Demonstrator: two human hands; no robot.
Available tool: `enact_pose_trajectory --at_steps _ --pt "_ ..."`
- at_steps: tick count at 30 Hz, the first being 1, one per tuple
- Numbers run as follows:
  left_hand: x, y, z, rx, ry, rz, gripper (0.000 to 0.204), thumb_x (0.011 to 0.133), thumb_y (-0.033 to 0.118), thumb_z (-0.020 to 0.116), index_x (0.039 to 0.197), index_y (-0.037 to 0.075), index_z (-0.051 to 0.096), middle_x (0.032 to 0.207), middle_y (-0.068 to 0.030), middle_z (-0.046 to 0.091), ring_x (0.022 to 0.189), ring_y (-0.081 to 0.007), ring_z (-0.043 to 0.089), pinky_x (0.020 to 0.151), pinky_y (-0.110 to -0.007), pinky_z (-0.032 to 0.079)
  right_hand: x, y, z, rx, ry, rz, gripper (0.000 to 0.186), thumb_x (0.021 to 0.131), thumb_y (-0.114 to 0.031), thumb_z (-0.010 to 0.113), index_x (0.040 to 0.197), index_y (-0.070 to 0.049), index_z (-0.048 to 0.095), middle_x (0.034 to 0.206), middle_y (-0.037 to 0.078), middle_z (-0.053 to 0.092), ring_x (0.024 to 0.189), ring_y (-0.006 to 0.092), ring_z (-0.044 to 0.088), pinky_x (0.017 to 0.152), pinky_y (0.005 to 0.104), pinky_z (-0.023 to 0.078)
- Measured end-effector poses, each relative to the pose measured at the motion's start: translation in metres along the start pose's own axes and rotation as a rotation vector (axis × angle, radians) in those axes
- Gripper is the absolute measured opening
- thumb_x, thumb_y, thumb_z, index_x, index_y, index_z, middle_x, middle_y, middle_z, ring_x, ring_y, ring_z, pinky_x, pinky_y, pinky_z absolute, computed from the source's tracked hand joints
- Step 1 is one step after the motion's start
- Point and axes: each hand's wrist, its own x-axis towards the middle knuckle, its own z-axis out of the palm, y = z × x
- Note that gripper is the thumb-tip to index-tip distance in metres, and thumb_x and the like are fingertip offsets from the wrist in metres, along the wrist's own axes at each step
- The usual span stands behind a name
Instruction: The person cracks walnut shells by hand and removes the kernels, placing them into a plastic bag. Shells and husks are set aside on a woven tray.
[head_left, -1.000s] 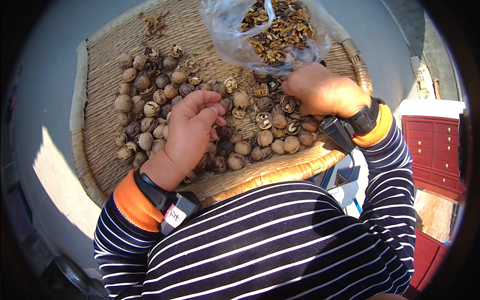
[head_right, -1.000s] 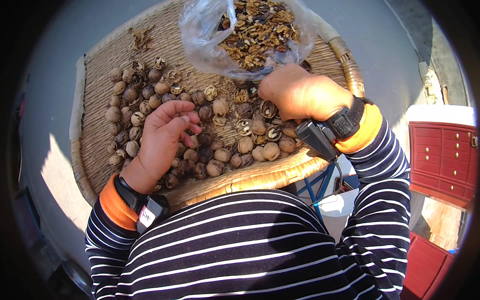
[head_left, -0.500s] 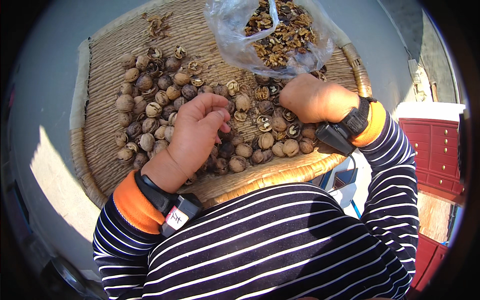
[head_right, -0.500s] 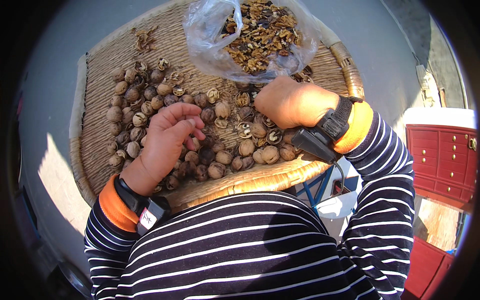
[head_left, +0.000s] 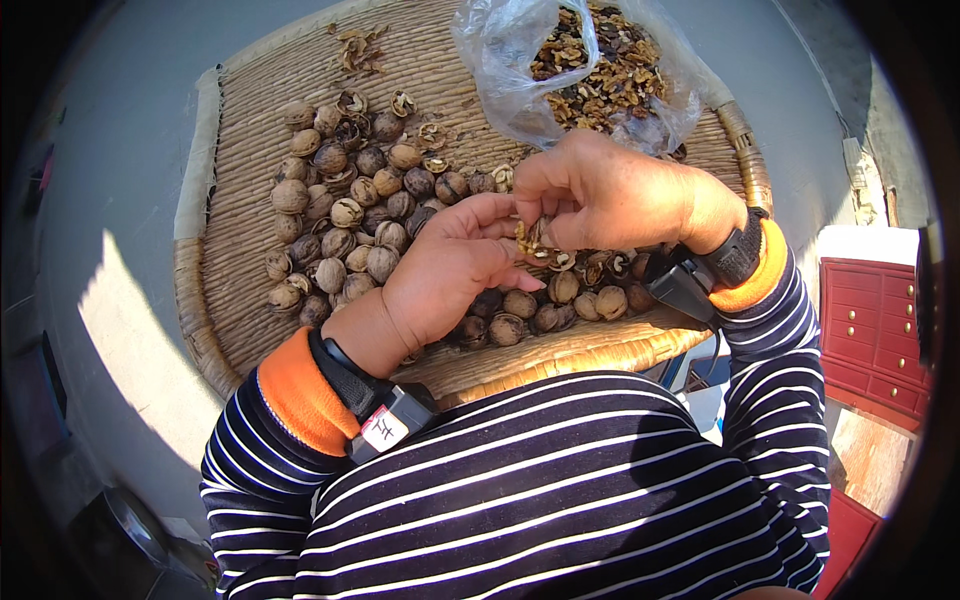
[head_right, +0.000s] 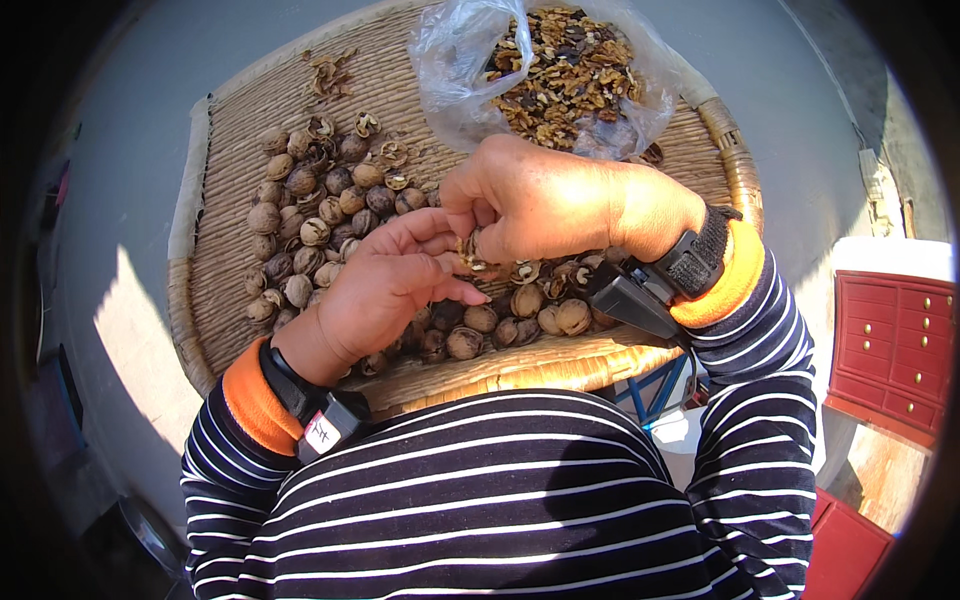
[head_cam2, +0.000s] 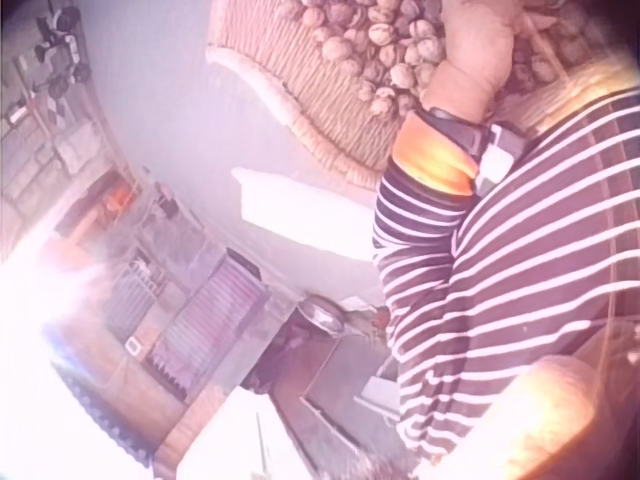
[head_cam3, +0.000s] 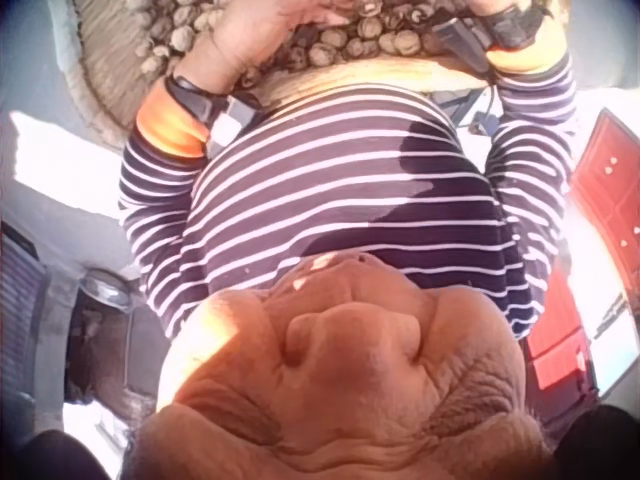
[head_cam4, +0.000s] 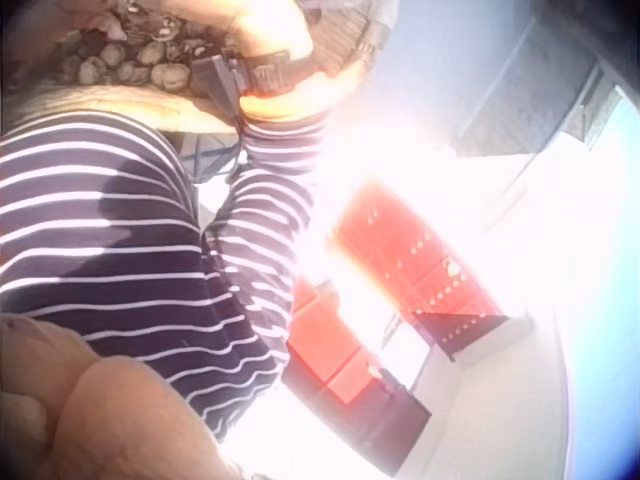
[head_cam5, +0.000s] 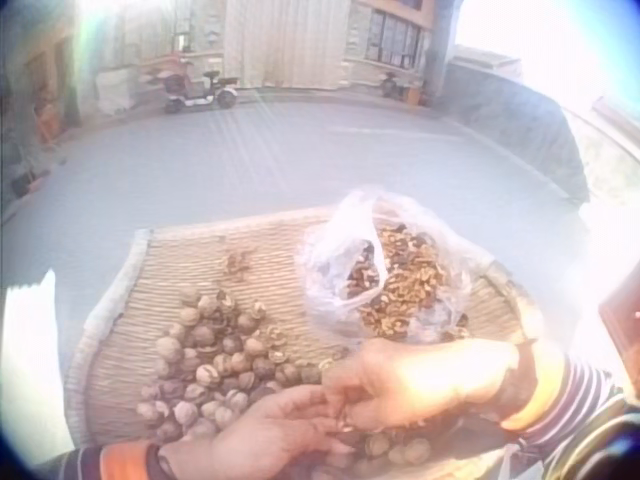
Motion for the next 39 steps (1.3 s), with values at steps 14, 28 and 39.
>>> enact_pose_trajectory --at_steps 14,28,39 --pt "0.002 0.009 -0.004 0.010 0.011 -0.055 0.028 0.093 0.002 0.045 0.120 -0.002 0.050 0.112 -0.0161 0.061 0.098 -0.0277 0.063 0.082 -0.036 0.052 0.002 0.015 -0.005 0.339 0.022 0.070 0.021 0.087 0.001 0.055 0.106 0.005 0.061 0.082 0.006 0.066 0.071 0.0104 0.064 0.063 0.0219 0.051" --pt "0.000 0.014 -0.004 0.059 0.128 -0.073 0.024 0.095 0.015 0.045 0.111 0.000 0.056 0.092 -0.0102 0.063 0.077 -0.0192 0.061 0.063 -0.029 0.047 0.002 0.020 -0.002 0.460 0.015 0.040 0.018 0.087 0.003 0.051 0.101 0.003 0.063 0.082 0.005 0.066 0.069 0.0091 0.063 0.060 0.0210 0.051" --pt "0.001 0.015 -0.008 0.015 0.144 -0.062 0.028 0.097 0.018 0.041 0.111 -0.002 0.056 0.094 -0.0120 0.064 0.079 -0.0197 0.063 0.064 -0.029 0.050 0.003 0.021 0.001 0.522 0.025 0.065 0.017 0.082 0.004 0.058 0.097 0.004 0.064 0.084 0.005 0.066 0.073 0.0101 0.063 0.064 0.0220 0.052"
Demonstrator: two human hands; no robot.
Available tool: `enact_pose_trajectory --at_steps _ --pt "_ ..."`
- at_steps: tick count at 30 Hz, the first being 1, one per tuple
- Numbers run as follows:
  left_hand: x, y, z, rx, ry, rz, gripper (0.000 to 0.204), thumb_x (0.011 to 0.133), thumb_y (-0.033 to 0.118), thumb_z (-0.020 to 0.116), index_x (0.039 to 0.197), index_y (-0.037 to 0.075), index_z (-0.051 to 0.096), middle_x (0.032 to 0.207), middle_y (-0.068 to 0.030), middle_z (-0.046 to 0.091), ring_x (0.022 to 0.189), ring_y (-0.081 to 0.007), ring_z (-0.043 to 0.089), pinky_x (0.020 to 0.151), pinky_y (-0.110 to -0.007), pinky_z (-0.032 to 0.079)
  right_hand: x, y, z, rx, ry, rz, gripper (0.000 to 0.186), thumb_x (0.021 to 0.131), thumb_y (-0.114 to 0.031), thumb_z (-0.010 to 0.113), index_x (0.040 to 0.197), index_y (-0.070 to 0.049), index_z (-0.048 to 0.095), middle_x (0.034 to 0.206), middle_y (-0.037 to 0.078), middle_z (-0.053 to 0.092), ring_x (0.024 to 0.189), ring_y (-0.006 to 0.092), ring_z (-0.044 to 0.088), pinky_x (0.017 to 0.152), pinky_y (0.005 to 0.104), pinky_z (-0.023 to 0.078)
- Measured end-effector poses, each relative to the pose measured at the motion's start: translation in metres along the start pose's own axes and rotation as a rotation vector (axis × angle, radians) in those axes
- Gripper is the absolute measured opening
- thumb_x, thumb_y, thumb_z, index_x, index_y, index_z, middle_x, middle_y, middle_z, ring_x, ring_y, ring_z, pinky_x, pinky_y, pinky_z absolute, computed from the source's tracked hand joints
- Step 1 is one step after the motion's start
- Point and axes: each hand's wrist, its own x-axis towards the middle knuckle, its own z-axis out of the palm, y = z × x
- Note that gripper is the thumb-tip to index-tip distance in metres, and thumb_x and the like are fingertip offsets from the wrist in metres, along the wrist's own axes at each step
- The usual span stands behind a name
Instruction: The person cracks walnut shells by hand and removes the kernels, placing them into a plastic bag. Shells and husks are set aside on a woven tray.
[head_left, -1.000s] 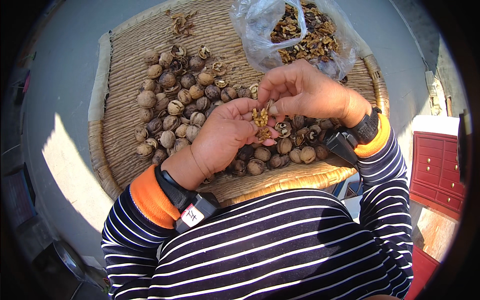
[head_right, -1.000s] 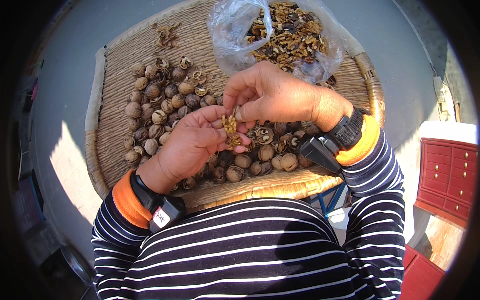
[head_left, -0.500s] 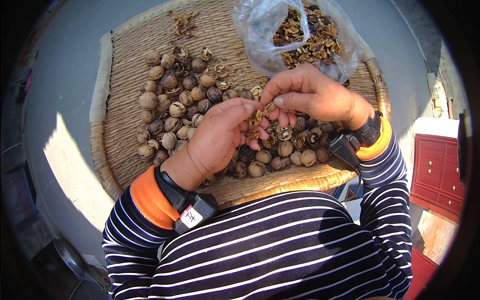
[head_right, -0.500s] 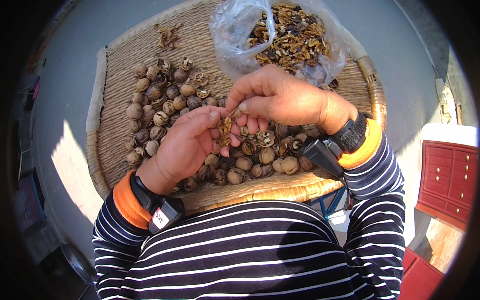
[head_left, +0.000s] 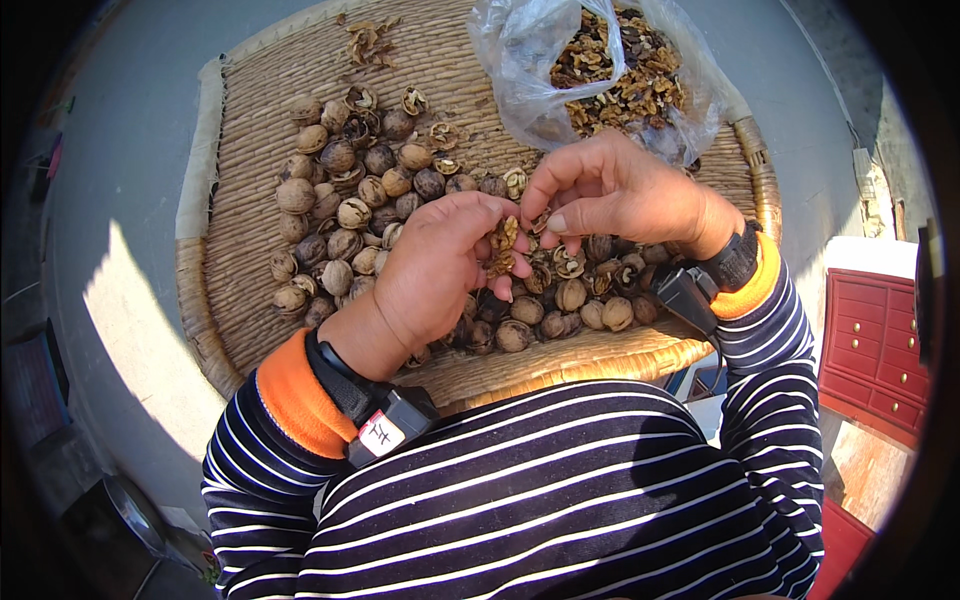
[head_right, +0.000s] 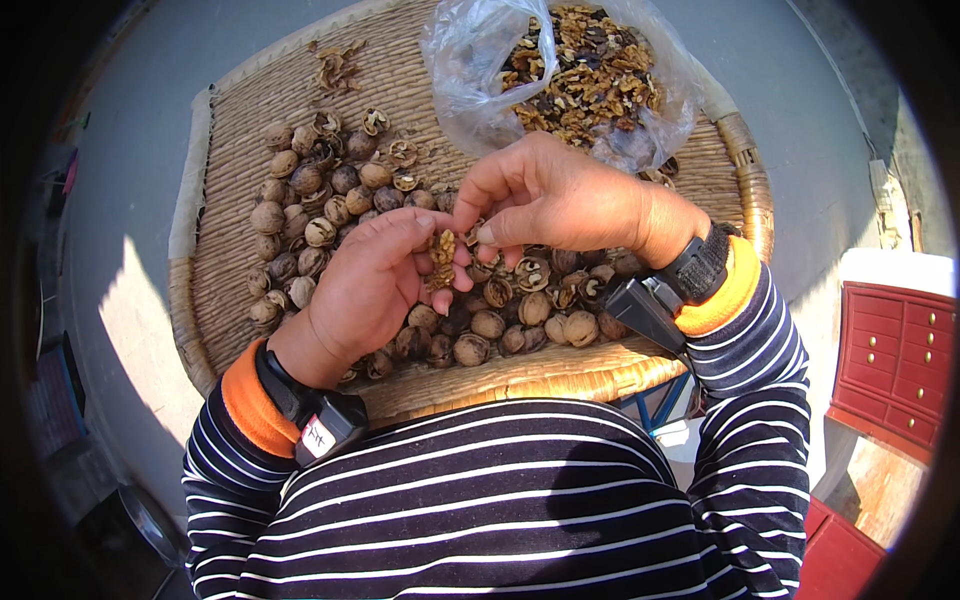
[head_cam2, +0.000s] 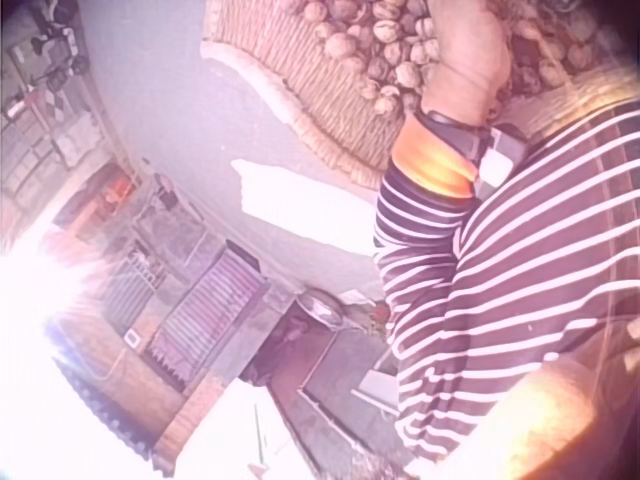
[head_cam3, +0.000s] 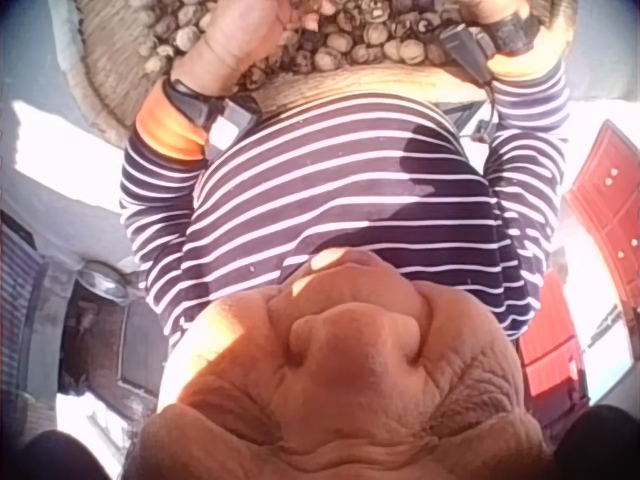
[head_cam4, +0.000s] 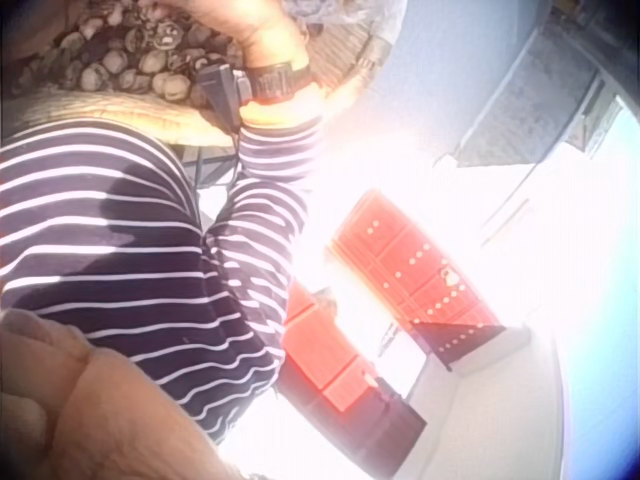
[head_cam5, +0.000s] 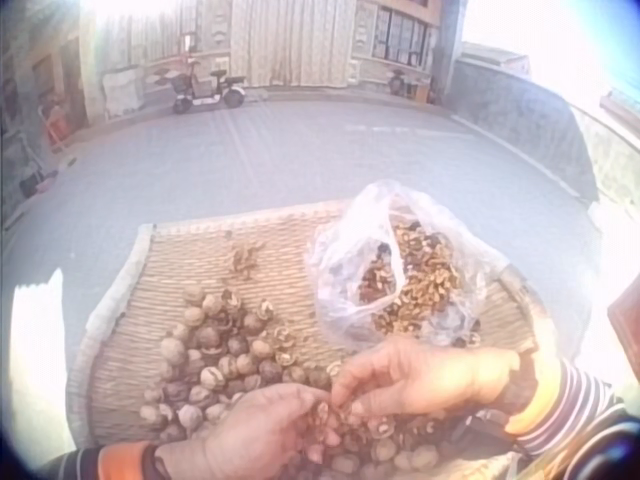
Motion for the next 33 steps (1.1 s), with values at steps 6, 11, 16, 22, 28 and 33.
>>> enact_pose_trajectory --at_steps 6,11,16,22,28,33 --pt "0.005 -0.008 0.000 -0.119 0.036 0.072 0.029 0.097 0.021 0.041 0.109 -0.003 0.053 0.097 -0.0131 0.061 0.084 -0.0228 0.062 0.067 -0.038 0.055 0.001 -0.001 0.003 -0.071 -0.002 0.005 0.019 0.083 0.003 0.063 0.101 0.003 0.063 0.089 0.005 0.065 0.076 0.0091 0.062 0.067 0.0221 0.051" --pt "0.008 -0.013 0.000 -0.244 -0.020 0.076 0.033 0.100 0.026 0.039 0.112 -0.003 0.052 0.103 -0.0136 0.060 0.091 -0.0248 0.062 0.076 -0.042 0.054 0.005 0.001 0.031 -0.083 0.027 -0.202 0.027 0.076 0.002 0.066 0.102 0.001 0.062 0.082 0.004 0.065 0.070 0.0077 0.059 0.059 0.0219 0.048" --pt "0.003 -0.007 0.002 -0.280 -0.136 0.083 0.039 0.101 0.026 0.033 0.123 -0.002 0.049 0.113 -0.0125 0.058 0.103 -0.0210 0.059 0.086 -0.038 0.051 0.001 -0.007 0.026 -0.464 0.207 -0.355 0.037 0.069 -0.005 0.073 0.103 -0.002 0.061 0.086 0.006 0.063 0.067 0.0103 0.059 0.057 0.0255 0.048" --pt "0.000 -0.003 0.006 -0.050 -0.008 0.003 0.026 0.093 0.003 0.047 0.118 -0.004 0.051 0.110 -0.0126 0.060 0.097 -0.0229 0.063 0.083 -0.033 0.054 0.007 0.009 0.025 -0.595 0.168 -0.404 0.049 0.066 -0.017 0.080 0.107 0.000 0.057 0.088 0.015 0.063 0.068 0.0246 0.059 0.066 0.0321 0.050" --pt "0.001 0.000 0.005 0.053 0.088 0.012 0.022 0.091 -0.002 0.045 0.110 -0.007 0.054 0.102 -0.0155 0.062 0.089 -0.0263 0.067 0.080 -0.036 0.058 0.015 0.025 0.017 -0.422 0.077 -0.257 0.038 0.073 -0.010 0.073 0.106 0.002 0.059 0.077 0.015 0.063 0.069 0.0191 0.061 0.063 0.0305 0.049" --pt "0.001 0.003 0.001 -0.026 0.026 0.057 0.022 0.093 0.002 0.043 0.109 -0.007 0.053 0.103 -0.0156 0.061 0.089 -0.0256 0.067 0.082 -0.040 0.058 0.016 0.025 0.019 -0.410 0.144 -0.369 0.036 0.075 -0.006 0.070 0.109 0.001 0.060 0.078 0.013 0.064 0.067 0.0178 0.061 0.062 0.0294 0.049"
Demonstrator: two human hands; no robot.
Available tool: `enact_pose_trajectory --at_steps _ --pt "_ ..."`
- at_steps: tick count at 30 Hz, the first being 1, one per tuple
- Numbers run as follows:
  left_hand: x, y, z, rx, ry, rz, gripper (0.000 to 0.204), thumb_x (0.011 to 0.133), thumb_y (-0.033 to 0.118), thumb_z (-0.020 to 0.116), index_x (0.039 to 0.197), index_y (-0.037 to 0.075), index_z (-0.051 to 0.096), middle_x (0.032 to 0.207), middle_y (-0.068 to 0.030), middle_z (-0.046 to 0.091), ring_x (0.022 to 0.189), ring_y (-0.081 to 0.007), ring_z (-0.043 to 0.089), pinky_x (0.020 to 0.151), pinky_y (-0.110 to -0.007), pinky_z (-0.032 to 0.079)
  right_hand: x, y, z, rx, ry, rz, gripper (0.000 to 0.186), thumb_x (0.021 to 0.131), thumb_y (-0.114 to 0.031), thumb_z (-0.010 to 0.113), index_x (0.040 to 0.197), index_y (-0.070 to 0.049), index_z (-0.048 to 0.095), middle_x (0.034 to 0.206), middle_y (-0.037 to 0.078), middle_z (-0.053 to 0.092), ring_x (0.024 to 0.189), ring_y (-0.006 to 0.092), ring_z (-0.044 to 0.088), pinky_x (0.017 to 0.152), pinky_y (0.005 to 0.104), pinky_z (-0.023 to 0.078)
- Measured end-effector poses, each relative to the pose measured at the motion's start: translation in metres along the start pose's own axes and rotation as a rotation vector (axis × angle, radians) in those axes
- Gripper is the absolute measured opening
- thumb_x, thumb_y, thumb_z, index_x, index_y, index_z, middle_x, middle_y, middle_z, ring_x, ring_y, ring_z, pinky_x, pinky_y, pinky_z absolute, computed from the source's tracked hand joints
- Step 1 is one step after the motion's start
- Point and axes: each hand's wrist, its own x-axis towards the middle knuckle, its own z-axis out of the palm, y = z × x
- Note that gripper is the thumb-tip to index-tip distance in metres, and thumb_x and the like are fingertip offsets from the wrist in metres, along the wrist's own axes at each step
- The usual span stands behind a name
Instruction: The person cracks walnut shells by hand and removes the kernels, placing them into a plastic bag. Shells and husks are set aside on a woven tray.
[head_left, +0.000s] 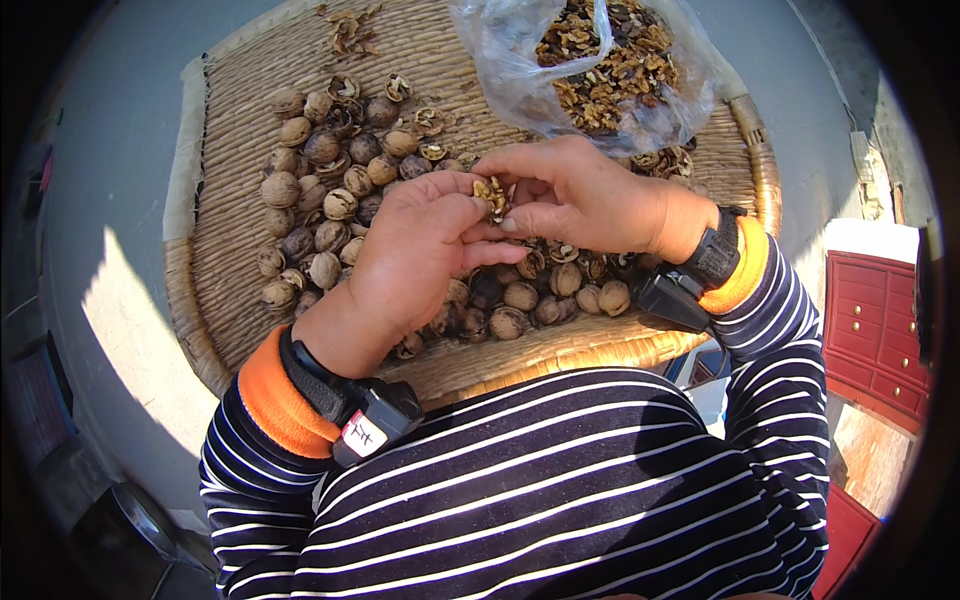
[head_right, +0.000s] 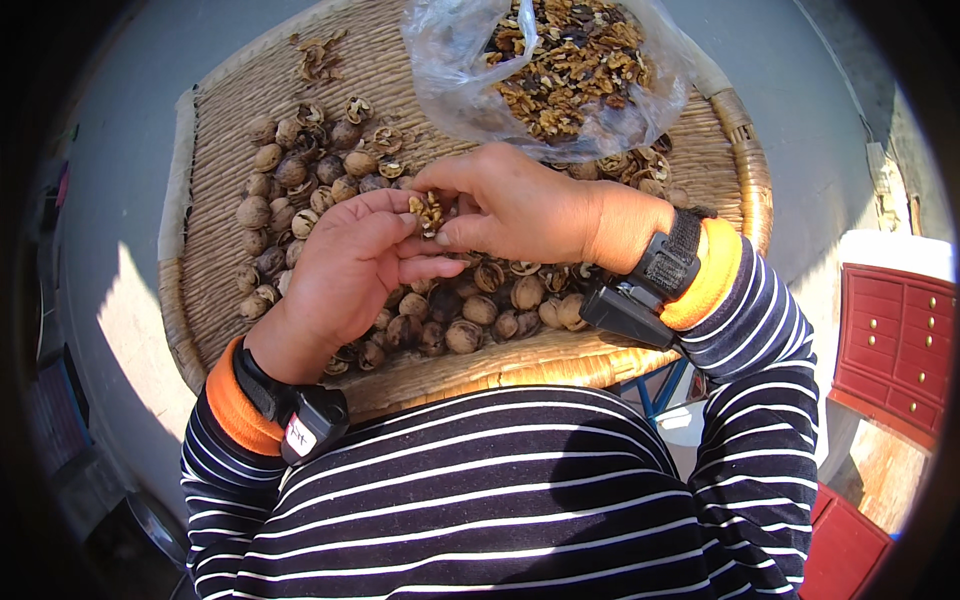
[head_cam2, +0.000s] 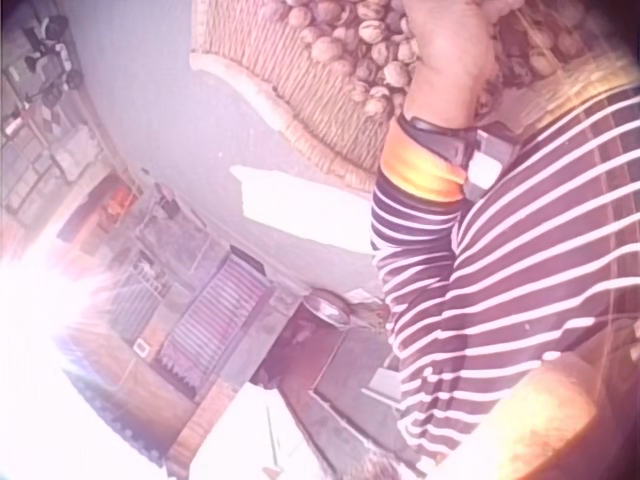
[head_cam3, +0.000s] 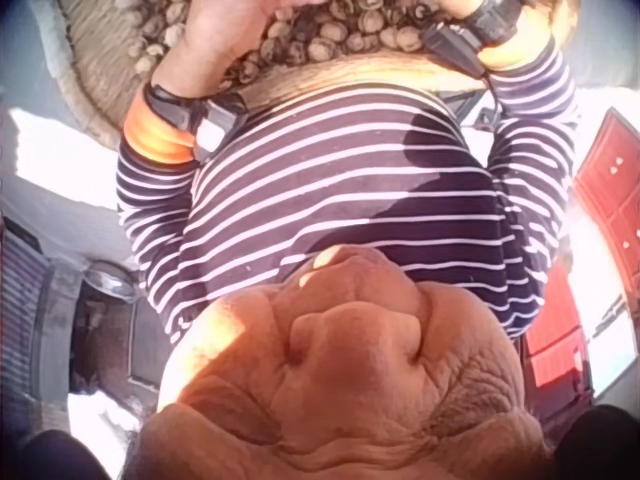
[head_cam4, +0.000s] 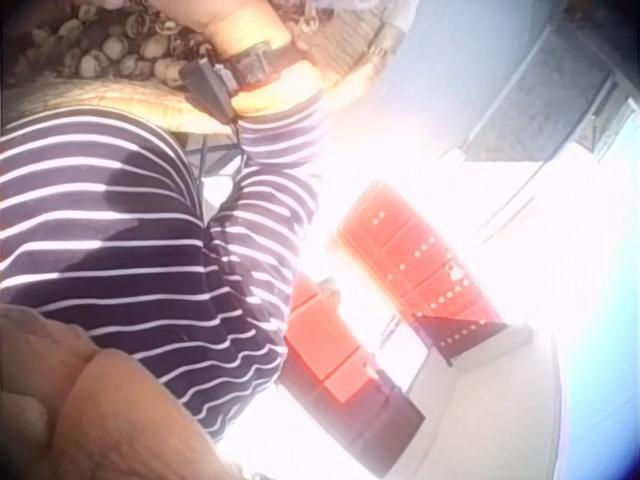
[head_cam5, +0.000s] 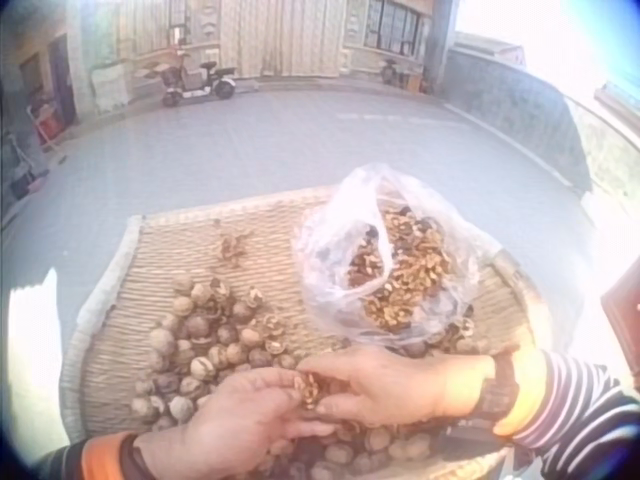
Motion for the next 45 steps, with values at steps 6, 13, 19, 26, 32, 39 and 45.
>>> enact_pose_trajectory --at_steps 6,13,19,26,32,39,45 --pt "-0.001 0.001 -0.002 0.053 0.021 -0.004 0.023 0.094 0.004 0.041 0.111 -0.008 0.051 0.104 -0.0155 0.061 0.090 -0.0246 0.066 0.082 -0.041 0.058 -0.003 0.000 0.005 -0.031 0.030 -0.006 0.041 0.075 -0.009 0.068 0.114 0.000 0.057 0.088 0.017 0.063 0.075 0.0247 0.063 0.066 0.0322 0.050" --pt "0.000 0.001 0.004 0.140 0.068 -0.004 0.030 0.096 0.005 0.040 0.122 -0.009 0.046 0.105 -0.0163 0.060 0.089 -0.0251 0.067 0.079 -0.039 0.059 -0.001 0.002 0.008 -0.317 0.058 -0.234 0.038 0.074 -0.013 0.069 0.109 -0.001 0.059 0.096 0.019 0.061 0.088 0.0354 0.060 0.075 0.0380 0.050" --pt "-0.004 0.003 0.009 0.175 0.083 0.109 0.032 0.097 0.007 0.042 0.126 -0.008 0.043 0.104 -0.0183 0.061 0.090 -0.0263 0.067 0.077 -0.038 0.059 -0.002 0.001 0.004 0.108 0.129 0.075 0.028 0.074 -0.007 0.072 0.099 -0.001 0.062 0.083 0.007 0.063 0.076 0.0132 0.061 0.068 0.0260 0.050" --pt "-0.002 0.008 0.004 0.167 0.017 0.058 0.031 0.098 0.010 0.041 0.123 -0.007 0.046 0.097 -0.0216 0.063 0.084 -0.0311 0.068 0.071 -0.037 0.059 0.004 0.009 0.004 0.513 0.140 0.173 0.019 0.077 0.001 0.068 0.096 -0.001 0.063 0.087 0.001 0.063 0.076 0.0063 0.059 0.066 0.0204 0.049" --pt "-0.003 0.007 0.001 0.125 0.009 0.065 0.030 0.098 0.011 0.040 0.120 -0.005 0.049 0.096 -0.0227 0.064 0.082 -0.0318 0.068 0.071 -0.037 0.058 0.002 0.006 -0.002 0.584 0.135 0.256 0.019 0.077 0.005 0.063 0.095 -0.002 0.062 0.087 0.001 0.062 0.075 0.0059 0.059 0.065 0.0197 0.049" --pt "-0.002 0.005 0.003 0.196 0.067 0.044 0.021 0.094 0.008 0.051 0.111 -0.005 0.055 0.090 -0.0172 0.065 0.073 -0.0239 0.067 0.061 -0.031 0.057 0.004 0.011 -0.001 0.577 0.086 0.295 0.022 0.075 0.004 0.060 0.097 0.000 0.060 0.089 0.005 0.062 0.071 0.0108 0.061 0.059 0.0216 0.049" --pt "-0.006 0.007 0.004 0.303 0.096 0.120 0.013 0.092 0.009 0.056 0.098 -0.002 0.060 0.080 -0.0109 0.065 0.058 -0.0165 0.062 0.049 -0.025 0.051 0.005 0.001 0.001 0.930 0.016 0.375 0.029 0.075 0.002 0.061 0.104 0.000 0.056 0.090 0.006 0.062 0.071 0.0120 0.062 0.052 0.0193 0.047"
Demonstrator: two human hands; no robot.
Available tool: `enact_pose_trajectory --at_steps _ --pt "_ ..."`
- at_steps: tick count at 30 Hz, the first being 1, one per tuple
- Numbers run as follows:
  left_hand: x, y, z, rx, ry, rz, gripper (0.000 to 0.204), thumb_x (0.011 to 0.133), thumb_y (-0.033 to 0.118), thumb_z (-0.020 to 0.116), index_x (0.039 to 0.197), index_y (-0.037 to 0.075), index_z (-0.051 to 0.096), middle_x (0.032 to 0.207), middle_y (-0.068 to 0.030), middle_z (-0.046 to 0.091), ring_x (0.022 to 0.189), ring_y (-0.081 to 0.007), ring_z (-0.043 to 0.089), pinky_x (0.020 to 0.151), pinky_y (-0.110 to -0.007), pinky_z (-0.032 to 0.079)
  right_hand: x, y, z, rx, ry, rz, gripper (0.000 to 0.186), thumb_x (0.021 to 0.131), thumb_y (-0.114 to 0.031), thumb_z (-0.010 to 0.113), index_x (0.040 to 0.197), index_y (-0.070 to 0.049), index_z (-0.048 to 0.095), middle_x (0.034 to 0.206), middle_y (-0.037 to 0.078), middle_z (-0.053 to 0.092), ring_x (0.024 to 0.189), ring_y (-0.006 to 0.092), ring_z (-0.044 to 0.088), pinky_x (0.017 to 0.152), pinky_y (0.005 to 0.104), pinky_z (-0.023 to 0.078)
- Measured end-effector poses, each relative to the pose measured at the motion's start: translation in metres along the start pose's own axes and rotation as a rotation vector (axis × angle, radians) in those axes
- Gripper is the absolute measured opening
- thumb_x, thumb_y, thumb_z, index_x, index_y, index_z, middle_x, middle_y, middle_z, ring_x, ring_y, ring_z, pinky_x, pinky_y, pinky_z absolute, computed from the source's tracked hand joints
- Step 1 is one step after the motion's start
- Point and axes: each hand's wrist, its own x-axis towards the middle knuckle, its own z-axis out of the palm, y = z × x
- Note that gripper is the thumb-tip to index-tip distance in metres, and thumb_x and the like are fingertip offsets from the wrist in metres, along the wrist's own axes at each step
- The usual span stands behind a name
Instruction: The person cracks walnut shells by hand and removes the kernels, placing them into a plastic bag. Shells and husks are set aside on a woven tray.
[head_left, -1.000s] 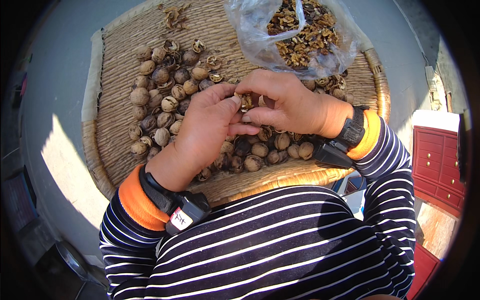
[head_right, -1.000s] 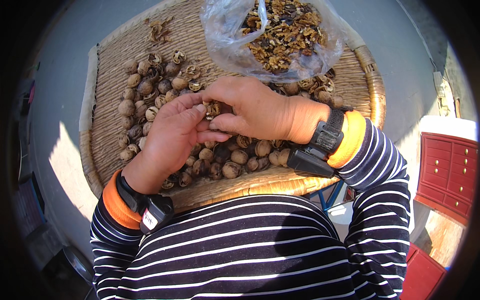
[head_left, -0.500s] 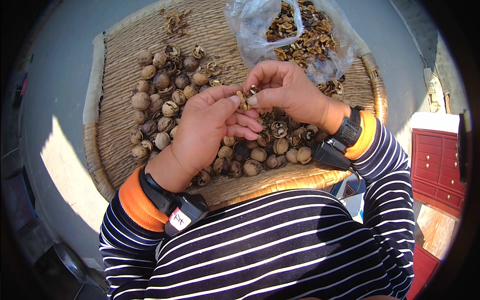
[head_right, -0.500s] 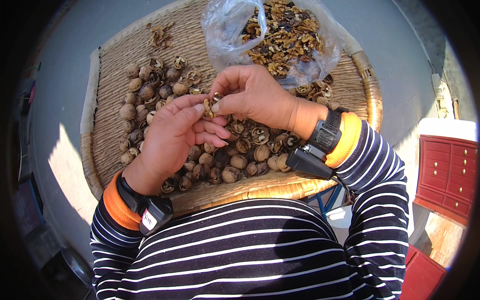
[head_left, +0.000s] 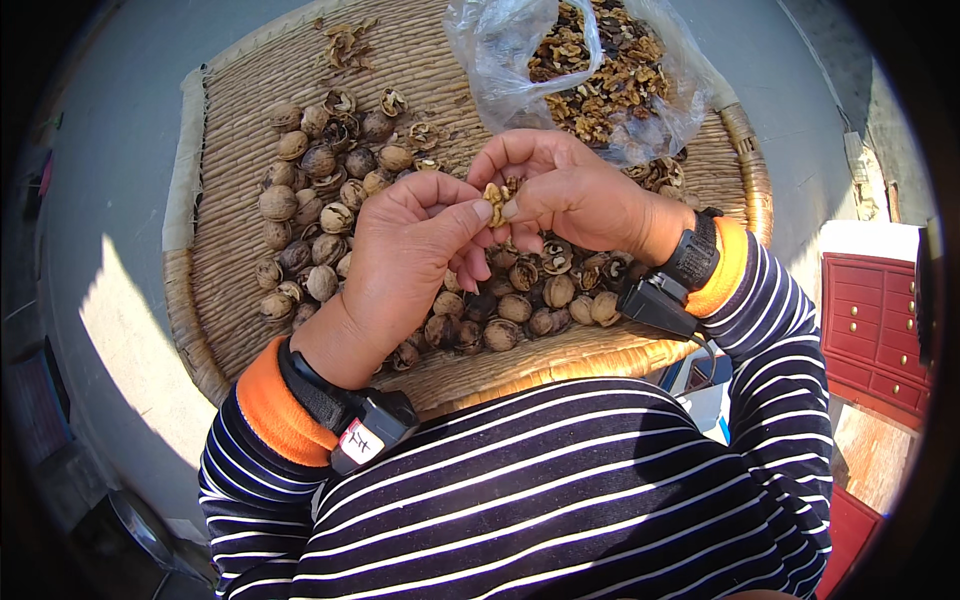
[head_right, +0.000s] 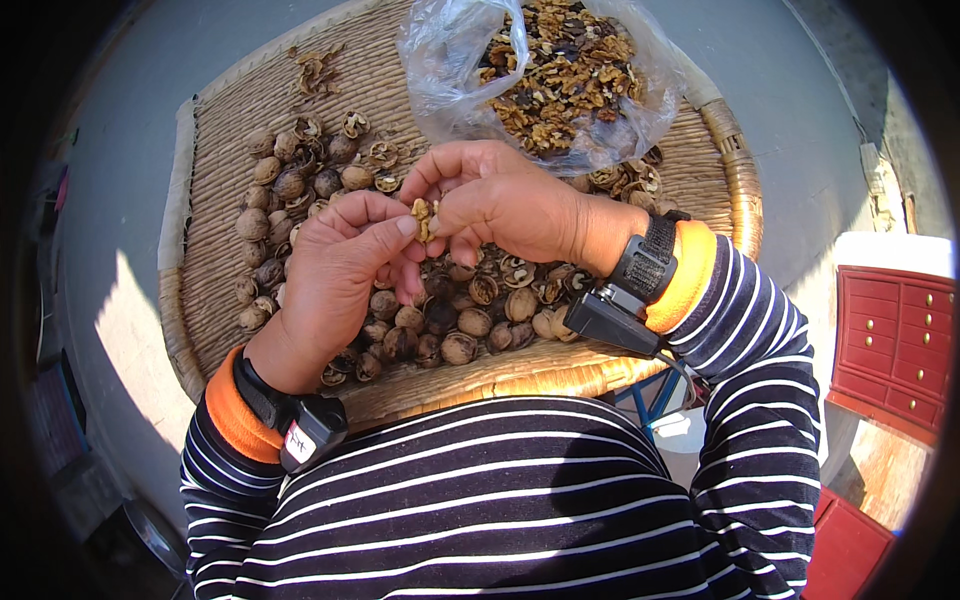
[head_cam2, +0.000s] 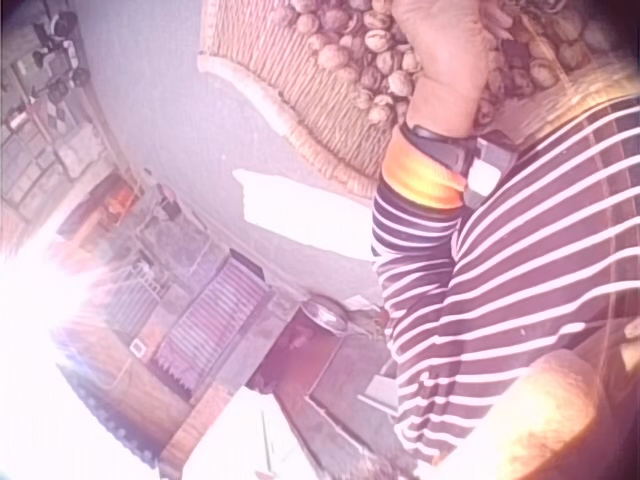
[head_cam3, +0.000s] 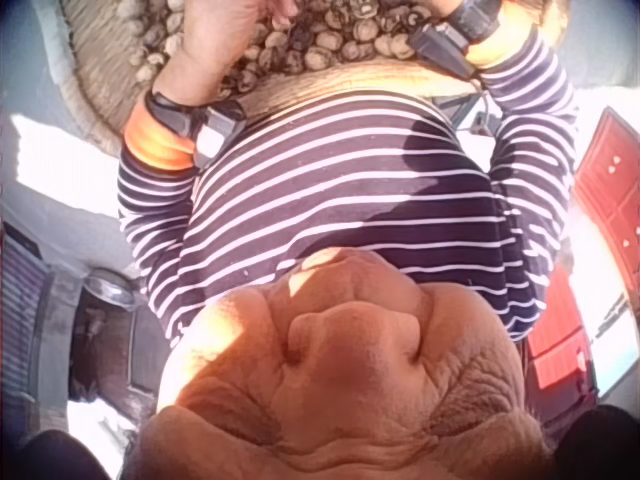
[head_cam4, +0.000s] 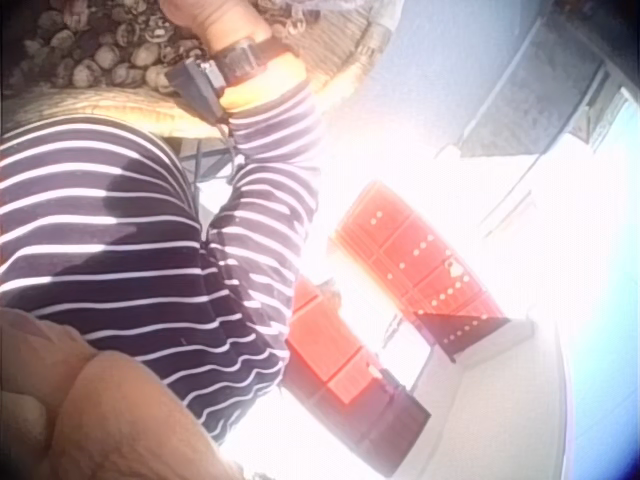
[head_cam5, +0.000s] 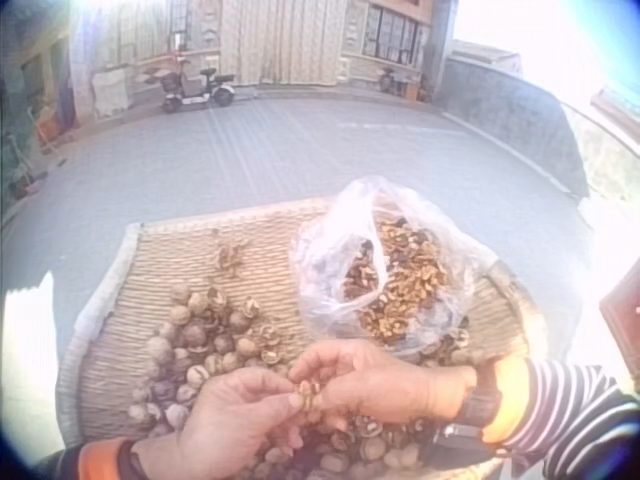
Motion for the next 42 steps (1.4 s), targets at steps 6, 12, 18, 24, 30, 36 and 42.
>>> enact_pose_trajectory --at_steps 6,12,18,24,30,36,42 --pt "-0.002 0.004 0.002 -0.124 0.040 0.024 0.015 0.094 0.011 0.051 0.098 -0.002 0.059 0.076 -0.0085 0.062 0.053 -0.0142 0.057 0.046 -0.024 0.046 -0.006 -0.020 -0.004 -0.226 0.033 0.011 0.019 0.077 -0.002 0.066 0.095 -0.001 0.059 0.083 0.005 0.062 0.070 0.0109 0.060 0.051 0.0184 0.044" --pt "-0.001 0.005 -0.002 -0.137 0.137 0.005 0.018 0.093 0.009 0.047 0.102 -0.002 0.058 0.076 -0.0062 0.060 0.057 -0.0144 0.057 0.050 -0.025 0.046 -0.019 -0.037 -0.022 -1.175 -0.083 -0.101 0.007 0.071 -0.002 0.066 0.075 0.001 0.062 0.067 0.007 0.061 0.063 0.0134 0.057 0.059 0.0276 0.045" --pt "-0.001 0.000 -0.006 -0.125 0.076 -0.066 0.017 0.091 0.008 0.049 0.103 -0.001 0.058 0.073 -0.0033 0.056 0.057 -0.0137 0.055 0.050 -0.026 0.046 -0.019 -0.018 -0.024 -1.842 0.053 -0.015 0.017 0.078 -0.010 0.060 0.094 -0.003 0.058 0.080 0.016 0.064 0.079 0.0383 0.062 0.068 0.0445 0.049" --pt "0.002 -0.004 -0.006 -0.084 0.071 -0.105 0.016 0.091 0.008 0.050 0.102 0.000 0.058 0.074 -0.0036 0.057 0.057 -0.0138 0.056 0.051 -0.026 0.048 -0.017 -0.007 -0.022 -1.932 -0.050 -0.019 0.016 0.083 -0.006 0.049 0.096 -0.004 0.058 0.081 0.017 0.063 0.080 0.0381 0.063 0.070 0.0450 0.050" --pt "0.003 -0.007 -0.005 -0.077 -0.017 -0.158 0.017 0.092 0.009 0.052 0.107 0.000 0.056 0.077 -0.0059 0.059 0.061 -0.0166 0.059 0.055 -0.029 0.051 -0.021 -0.023 -0.015 -1.535 0.032 -0.039 0.026 0.076 -0.007 0.066 0.098 -0.001 0.055 0.080 0.016 0.063 0.075 0.0342 0.064 0.066 0.0397 0.050" --pt "0.001 -0.014 0.004 -0.060 -0.103 -0.043 0.031 0.094 0.014 0.056 0.119 -0.002 0.049 0.082 -0.0064 0.061 0.066 -0.0140 0.060 0.058 -0.026 0.051 -0.014 -0.009 0.005 -1.175 0.095 -0.435 0.034 0.071 -0.014 0.075 0.095 0.000 0.055 0.076 0.018 0.062 0.071 0.0335 0.064 0.061 0.0377 0.049" --pt "0.000 -0.010 0.003 -0.009 -0.126 -0.020 0.028 0.097 0.017 0.051 0.118 -0.002 0.051 0.082 -0.0067 0.061 0.066 -0.0142 0.060 0.059 -0.027 0.051 -0.018 -0.018 0.003 -1.135 0.039 -0.439 0.032 0.072 -0.015 0.075 0.095 0.000 0.057 0.074 0.014 0.062 0.068 0.0263 0.063 0.060 0.0339 0.048"
